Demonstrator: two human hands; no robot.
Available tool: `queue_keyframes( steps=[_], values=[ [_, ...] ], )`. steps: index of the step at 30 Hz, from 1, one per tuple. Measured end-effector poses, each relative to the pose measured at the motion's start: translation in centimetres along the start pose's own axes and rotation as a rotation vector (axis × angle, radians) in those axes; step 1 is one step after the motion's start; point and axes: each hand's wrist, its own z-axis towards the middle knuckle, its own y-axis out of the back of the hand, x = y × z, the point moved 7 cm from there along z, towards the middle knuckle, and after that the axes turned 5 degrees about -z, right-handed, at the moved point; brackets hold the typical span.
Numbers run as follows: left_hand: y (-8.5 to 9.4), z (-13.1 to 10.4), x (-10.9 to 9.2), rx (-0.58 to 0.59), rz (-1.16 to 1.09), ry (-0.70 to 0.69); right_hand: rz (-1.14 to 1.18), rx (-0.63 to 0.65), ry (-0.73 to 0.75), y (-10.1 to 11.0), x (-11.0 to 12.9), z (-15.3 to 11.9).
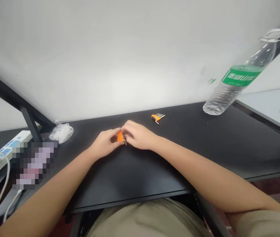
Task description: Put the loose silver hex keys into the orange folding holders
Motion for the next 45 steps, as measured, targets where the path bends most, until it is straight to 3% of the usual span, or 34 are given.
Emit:
queue_keyframes(
  steps=[4,9,24,32,39,45],
  values=[
    [0.0,-0.1,1.1,-0.024,-0.058,0.039,-0.175,-0.036,-0.128,1.0,-4.6,-0.2],
    [-0.1,-0.2,1.7,-0.030,-0.041,0.053,-0.248,0.155,-0.115,-0.1,-7.5,-0.4],
    [-0.1,-0.1,1.9,-0.028,-0.019,0.050,-0.195,0.233,-0.094,-1.5,-7.2,-0.5],
    [-0.2,-0.1,2.2,-0.009,-0.016,0.062,-0.284,0.275,-0.065,0.0,-5.1,-0.9],
    [-0.2,-0.2,2.2,-0.009,-0.038,0.063,-0.409,0.328,-0.092,-0.2,-3.9,-0.7],
    [0.0,-0.1,2.0,-0.021,-0.028,0.055,-0.269,0.288,-0.116,0.3,-3.3,-0.7]
  ],
)
